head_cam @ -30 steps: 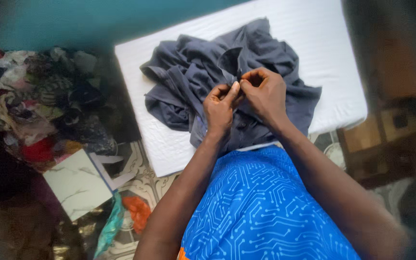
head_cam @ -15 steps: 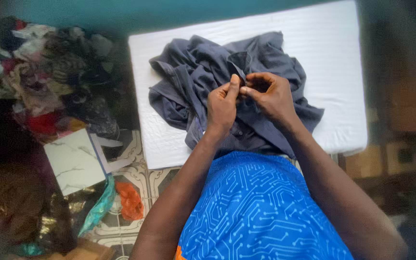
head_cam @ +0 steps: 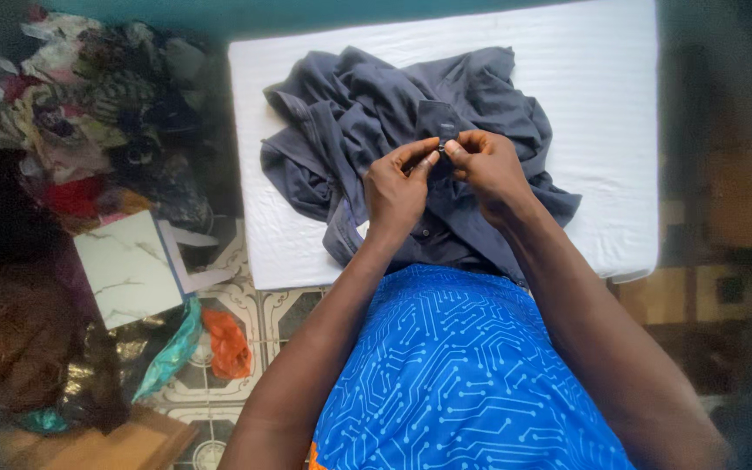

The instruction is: The person fastens buttons on the cuff and along the front placket of a dark-colored shirt while it is laid on a white surface.

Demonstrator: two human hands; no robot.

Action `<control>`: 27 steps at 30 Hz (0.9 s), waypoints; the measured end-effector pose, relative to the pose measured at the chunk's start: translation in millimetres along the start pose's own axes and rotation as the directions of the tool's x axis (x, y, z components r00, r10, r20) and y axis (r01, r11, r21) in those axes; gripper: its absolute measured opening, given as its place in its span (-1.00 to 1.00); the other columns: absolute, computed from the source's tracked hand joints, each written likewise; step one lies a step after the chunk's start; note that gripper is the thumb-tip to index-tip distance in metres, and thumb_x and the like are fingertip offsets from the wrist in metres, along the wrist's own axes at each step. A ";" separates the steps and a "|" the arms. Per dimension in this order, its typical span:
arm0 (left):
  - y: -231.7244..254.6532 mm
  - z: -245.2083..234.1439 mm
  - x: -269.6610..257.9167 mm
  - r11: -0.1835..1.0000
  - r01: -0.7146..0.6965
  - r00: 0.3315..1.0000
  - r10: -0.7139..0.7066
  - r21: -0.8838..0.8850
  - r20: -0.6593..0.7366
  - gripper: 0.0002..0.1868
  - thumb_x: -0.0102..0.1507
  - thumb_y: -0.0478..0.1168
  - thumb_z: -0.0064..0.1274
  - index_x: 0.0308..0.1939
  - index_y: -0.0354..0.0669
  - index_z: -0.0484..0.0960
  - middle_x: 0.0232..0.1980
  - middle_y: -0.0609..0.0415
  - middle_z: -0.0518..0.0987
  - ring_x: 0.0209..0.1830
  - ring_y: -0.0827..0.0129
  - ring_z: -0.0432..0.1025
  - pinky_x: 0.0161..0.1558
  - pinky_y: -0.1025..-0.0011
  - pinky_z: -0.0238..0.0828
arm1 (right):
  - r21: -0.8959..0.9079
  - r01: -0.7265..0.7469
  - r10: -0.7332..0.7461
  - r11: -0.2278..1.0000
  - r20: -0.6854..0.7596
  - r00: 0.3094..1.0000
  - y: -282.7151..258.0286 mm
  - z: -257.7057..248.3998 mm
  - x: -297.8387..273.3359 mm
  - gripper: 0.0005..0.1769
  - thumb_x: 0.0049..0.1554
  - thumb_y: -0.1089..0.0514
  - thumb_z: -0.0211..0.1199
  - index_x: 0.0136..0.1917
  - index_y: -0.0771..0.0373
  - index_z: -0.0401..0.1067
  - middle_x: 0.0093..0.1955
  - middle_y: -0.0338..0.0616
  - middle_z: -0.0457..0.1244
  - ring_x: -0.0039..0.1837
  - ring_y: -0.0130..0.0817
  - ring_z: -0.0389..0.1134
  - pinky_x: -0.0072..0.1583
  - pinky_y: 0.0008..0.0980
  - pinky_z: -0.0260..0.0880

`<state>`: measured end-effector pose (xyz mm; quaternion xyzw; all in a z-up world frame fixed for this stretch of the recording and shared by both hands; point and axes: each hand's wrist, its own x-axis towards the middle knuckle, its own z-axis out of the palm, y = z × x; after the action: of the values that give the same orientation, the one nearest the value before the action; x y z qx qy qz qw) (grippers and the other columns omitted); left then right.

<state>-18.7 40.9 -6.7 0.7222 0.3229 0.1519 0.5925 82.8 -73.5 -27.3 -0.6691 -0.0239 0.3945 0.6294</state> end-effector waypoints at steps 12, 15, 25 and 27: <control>-6.6 3.2 -7.1 0.997 -0.073 0.996 0.074 0.012 -0.048 -0.83 0.29 -0.25 0.22 -0.12 -0.29 0.73 -0.24 0.04 0.75 -0.28 0.50 0.61 -0.19 0.51 0.53 | 0.085 0.009 -0.013 0.996 0.058 0.998 5.3 -0.5 -9.9 -0.85 0.26 0.13 0.19 0.03 0.24 0.43 -0.11 -0.32 0.31 -0.13 -0.60 0.28 -0.08 -0.52 0.31; 1.9 2.2 -10.6 0.985 -0.175 0.983 0.175 0.006 -0.056 -0.83 0.30 -0.25 0.19 -0.10 -0.29 0.72 -0.22 0.03 0.75 -0.27 0.47 0.63 -0.20 0.49 0.54 | 0.180 -0.032 0.025 0.983 0.042 0.999 2.1 1.8 -13.3 -0.84 0.27 0.12 0.19 0.04 0.24 0.44 -0.10 -0.29 0.31 -0.12 -0.55 0.27 -0.05 -0.49 0.32; 16.9 -3.6 -14.1 0.913 -0.336 0.934 0.355 0.230 -0.045 -0.83 0.32 -0.25 0.15 -0.07 -0.27 0.70 -0.12 -0.07 0.69 -0.14 0.22 0.62 -0.13 0.38 0.52 | 0.223 0.063 -0.065 0.973 -0.001 0.998 0.7 3.9 -17.5 -0.84 0.23 0.16 0.23 0.02 0.29 0.49 -0.07 -0.27 0.35 -0.05 -0.53 0.35 0.01 -0.47 0.36; 14.9 -3.7 -11.0 0.943 -0.301 0.949 0.311 0.140 -0.056 -0.83 0.34 -0.25 0.11 -0.06 -0.26 0.69 -0.10 -0.05 0.69 -0.12 0.24 0.64 -0.08 0.39 0.56 | 0.206 0.098 -0.097 0.974 -0.018 0.995 5.6 3.5 -16.1 -0.86 0.21 0.19 0.22 0.02 0.28 0.49 -0.07 -0.28 0.35 -0.06 -0.55 0.35 0.01 -0.50 0.37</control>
<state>-24.9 35.2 10.2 0.7941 0.2386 0.2486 0.5006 67.2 -80.3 -23.7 -0.5996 -0.0130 0.3607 0.7143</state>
